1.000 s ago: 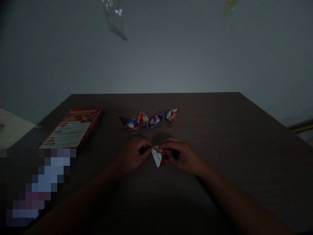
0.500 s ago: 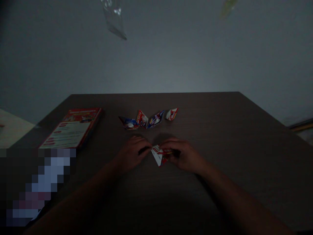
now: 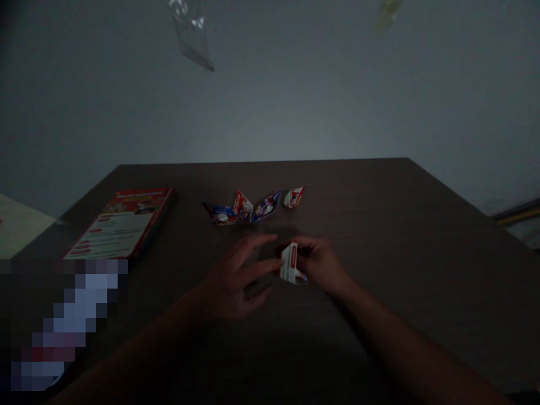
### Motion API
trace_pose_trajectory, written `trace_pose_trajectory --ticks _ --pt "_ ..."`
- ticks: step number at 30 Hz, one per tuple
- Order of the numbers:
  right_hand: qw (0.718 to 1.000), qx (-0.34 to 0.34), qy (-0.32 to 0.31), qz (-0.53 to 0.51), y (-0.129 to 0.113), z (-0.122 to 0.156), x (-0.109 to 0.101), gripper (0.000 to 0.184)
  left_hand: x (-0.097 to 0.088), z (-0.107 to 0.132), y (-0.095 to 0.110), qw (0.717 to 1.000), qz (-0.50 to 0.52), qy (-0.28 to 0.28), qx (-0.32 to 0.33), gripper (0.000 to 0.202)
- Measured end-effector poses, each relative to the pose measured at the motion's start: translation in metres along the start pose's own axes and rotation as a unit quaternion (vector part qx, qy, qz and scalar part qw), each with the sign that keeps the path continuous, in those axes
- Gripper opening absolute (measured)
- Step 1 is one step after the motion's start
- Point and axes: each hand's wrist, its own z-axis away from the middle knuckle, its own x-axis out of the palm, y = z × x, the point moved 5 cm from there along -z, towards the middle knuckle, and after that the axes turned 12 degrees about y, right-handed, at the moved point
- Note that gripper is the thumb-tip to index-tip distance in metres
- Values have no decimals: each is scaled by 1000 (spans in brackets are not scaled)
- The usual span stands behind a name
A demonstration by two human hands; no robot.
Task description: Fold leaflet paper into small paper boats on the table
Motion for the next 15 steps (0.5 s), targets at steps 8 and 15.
trace_pose_trajectory --ticks 8,15 --pt "995 38 -16 -86 12 3 12 15 21 2 -8 993 -71 -38 -88 75" --pt "998 38 41 -7 2 3 7 20 21 7 -16 987 -101 -49 -118 59"
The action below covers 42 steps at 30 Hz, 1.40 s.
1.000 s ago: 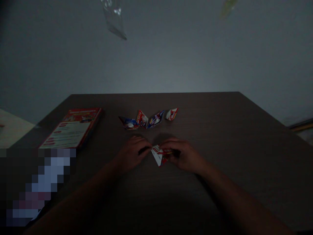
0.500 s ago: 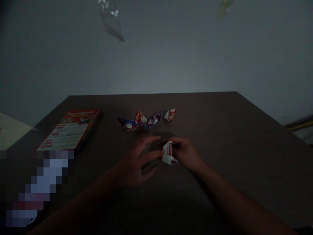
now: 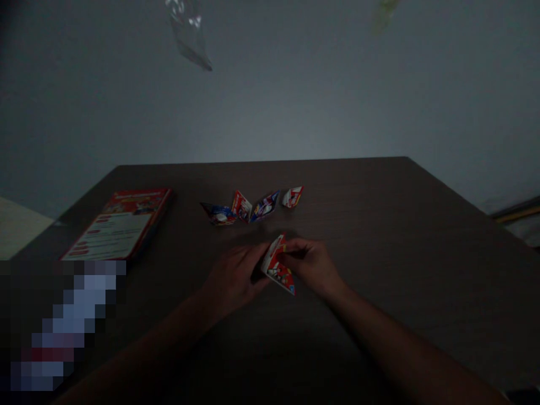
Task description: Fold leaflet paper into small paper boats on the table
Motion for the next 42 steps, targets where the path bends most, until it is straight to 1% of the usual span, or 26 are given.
trace_pose_trajectory --ticks 3,7,9,11,13,14,16,18,20,22,24,26,29,32,36,39,42 --pt "1000 -2 9 27 -3 2 1 18 1 0 -2 1000 6 -5 -10 51" --pt "999 -2 -12 46 -3 4 2 20 2 1 -7 999 28 -19 -39 44" --pt "998 -10 -33 50 -3 4 2 22 3 2 -11 996 52 -30 -65 41" --pt "997 -24 -54 46 -4 4 2 23 4 2 -16 990 87 -43 -105 36" --pt "997 -47 -58 33 -7 4 1 23 4 3 -20 976 136 -54 -160 34" --pt "997 -62 -51 23 -8 4 -1 24 4 3 -22 966 165 -59 -189 35" --pt "995 -94 -29 4 -12 5 -6 26 4 3 -22 941 238 -67 -233 36" --pt "992 -122 -15 -11 -16 7 -9 29 4 3 -19 911 315 -71 -255 34" --pt "991 -133 -20 -23 -18 10 -11 32 4 3 -16 886 374 -79 -263 33" --pt "990 -126 -41 -37 -19 12 -10 38 5 4 -15 872 397 -90 -273 33" --pt "990 -115 -63 -45 -19 14 -7 43 6 5 -15 868 396 -99 -283 34" --pt "990 -114 -67 -45 -19 14 -5 45 7 6 -14 868 391 -108 -287 35" --pt "991 -122 -36 -41 -20 14 -5 38 8 6 -13 863 400 -108 -287 35" --pt "991 -128 0 -37 -21 13 -6 28 8 6 -11 855 419 -94 -291 33" --pt "990 -135 36 -33 -22 12 -7 23 8 5 -7 850 436 -76 -284 29" --pt "990 -133 48 -22 -21 11 -7 22 7 4 -3 833 470 -51 -288 32" --pt "991 -121 55 -12 -20 10 -7 22 8 3 -1 809 495 -18 -317 37"
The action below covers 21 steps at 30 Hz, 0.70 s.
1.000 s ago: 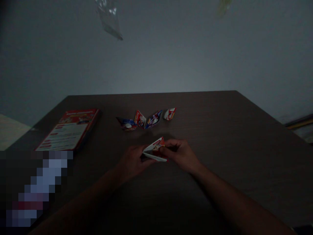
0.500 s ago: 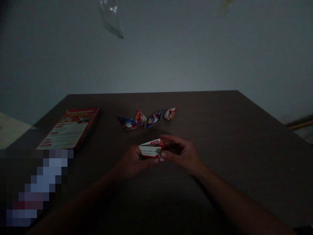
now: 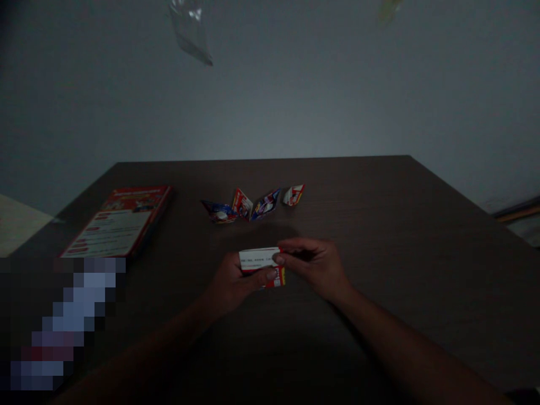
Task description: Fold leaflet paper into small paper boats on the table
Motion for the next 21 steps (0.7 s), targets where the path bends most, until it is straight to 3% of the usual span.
trace_pose_trajectory --ticks 4,13,21 --pt "1000 8 -10 -6 0 0 0 21 0 0 -3 999 24 18 -14 35" --pt "997 -12 -72 24 1 0 -3 18 -4 0 -15 990 87 -25 -103 29" --pt "994 -45 -88 41 -3 1 -1 15 -1 1 -16 983 117 -43 -137 28"
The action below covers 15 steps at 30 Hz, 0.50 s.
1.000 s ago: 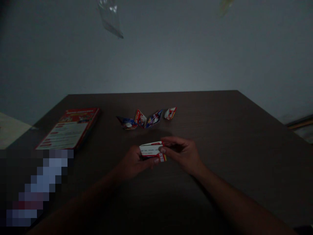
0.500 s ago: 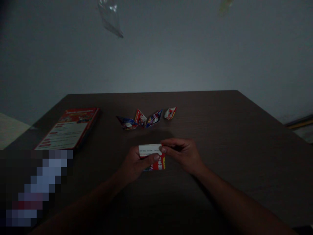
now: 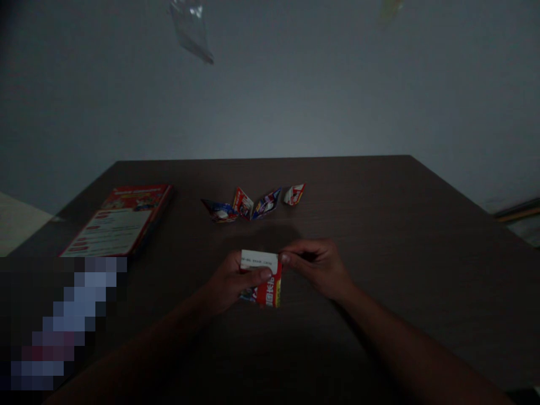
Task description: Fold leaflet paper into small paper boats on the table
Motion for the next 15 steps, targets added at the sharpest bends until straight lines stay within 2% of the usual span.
trace_pose_trajectory --ticks 8,15 --pt "999 -24 26 3 -5 2 1 9 -1 2 6 998 -37 36 39 24" --pt "999 -15 40 3 -2 2 0 17 -1 4 9 995 -64 31 73 20"
